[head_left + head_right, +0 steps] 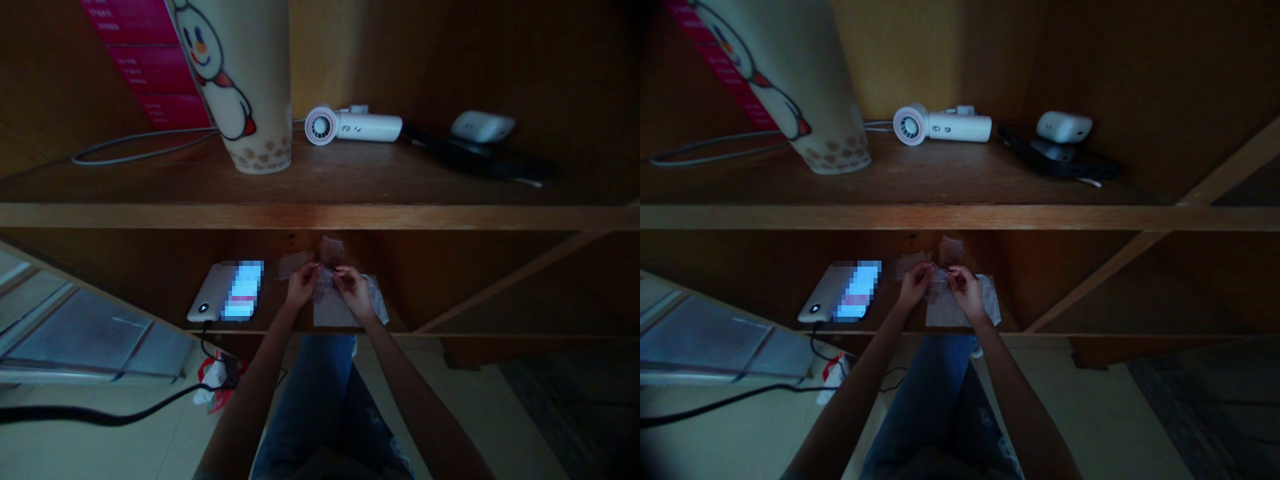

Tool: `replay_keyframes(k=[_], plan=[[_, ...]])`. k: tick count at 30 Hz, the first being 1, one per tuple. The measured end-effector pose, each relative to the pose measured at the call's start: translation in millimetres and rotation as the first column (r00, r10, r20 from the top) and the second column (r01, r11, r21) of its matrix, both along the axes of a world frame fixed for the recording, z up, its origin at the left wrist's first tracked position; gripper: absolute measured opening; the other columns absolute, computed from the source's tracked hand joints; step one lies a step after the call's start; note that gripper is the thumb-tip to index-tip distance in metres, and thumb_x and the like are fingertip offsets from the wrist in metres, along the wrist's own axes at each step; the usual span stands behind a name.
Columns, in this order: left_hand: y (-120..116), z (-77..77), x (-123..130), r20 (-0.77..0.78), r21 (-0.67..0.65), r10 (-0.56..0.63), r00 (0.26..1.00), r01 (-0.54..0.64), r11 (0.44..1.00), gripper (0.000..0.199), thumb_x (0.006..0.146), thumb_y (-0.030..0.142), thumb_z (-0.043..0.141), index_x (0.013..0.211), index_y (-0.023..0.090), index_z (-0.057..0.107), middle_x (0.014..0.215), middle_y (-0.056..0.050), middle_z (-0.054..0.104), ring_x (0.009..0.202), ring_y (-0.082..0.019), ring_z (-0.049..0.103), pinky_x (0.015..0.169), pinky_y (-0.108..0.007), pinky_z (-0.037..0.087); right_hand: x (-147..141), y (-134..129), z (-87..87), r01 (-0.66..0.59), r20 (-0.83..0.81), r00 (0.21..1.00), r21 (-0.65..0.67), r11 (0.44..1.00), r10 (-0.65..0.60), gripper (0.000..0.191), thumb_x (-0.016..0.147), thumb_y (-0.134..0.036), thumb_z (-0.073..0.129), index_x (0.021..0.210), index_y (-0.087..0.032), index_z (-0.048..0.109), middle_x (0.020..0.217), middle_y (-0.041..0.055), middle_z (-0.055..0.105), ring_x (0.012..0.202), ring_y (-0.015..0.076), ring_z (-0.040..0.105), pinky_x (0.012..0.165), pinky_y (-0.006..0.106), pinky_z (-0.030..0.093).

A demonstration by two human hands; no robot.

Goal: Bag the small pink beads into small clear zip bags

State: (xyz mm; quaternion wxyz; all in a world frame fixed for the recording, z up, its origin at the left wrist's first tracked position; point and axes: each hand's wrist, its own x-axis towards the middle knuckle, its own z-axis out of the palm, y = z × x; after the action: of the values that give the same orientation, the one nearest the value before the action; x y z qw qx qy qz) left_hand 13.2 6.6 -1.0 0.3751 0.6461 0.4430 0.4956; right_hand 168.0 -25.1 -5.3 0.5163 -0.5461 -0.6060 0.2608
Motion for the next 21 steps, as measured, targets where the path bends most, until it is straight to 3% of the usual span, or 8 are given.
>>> replay_keyframes(k=[9,21], plan=[[-5.1,6.4,-1.7,-0.116,0.074,0.005,0.993,0.003,0.997,0.025,0.083,0.035,0.048,0.086,0.016,0.063,0.080,-0.004,0.067,0.072,-0.014,0.059,0.065,-0.024,0.046,0.8,-2.7,6.3,-0.018,0.100,0.995,0.002,1.000,0.018,0.035,0.079,-0.033,0.053,0.113,-0.025,0.052,0.084,0.0014,0.067,0.068,0.0140,0.059,0.063,0.025,0.048],[-6.0,4.0,0.8,-0.246,0.104,-0.022,0.969,0.049,0.993,0.019,0.081,0.031,0.052,0.083,0.017,0.065,0.081,-0.004,0.068,0.069,-0.014,0.061,0.065,-0.024,0.047,0.2,-2.7,5.3,0.014,0.165,0.986,0.052,0.999,-0.022,0.027,0.079,-0.026,0.051,0.106,-0.023,0.056,0.086,0.0021,0.065,0.072,0.0144,0.058,0.068,0.027,0.046]])
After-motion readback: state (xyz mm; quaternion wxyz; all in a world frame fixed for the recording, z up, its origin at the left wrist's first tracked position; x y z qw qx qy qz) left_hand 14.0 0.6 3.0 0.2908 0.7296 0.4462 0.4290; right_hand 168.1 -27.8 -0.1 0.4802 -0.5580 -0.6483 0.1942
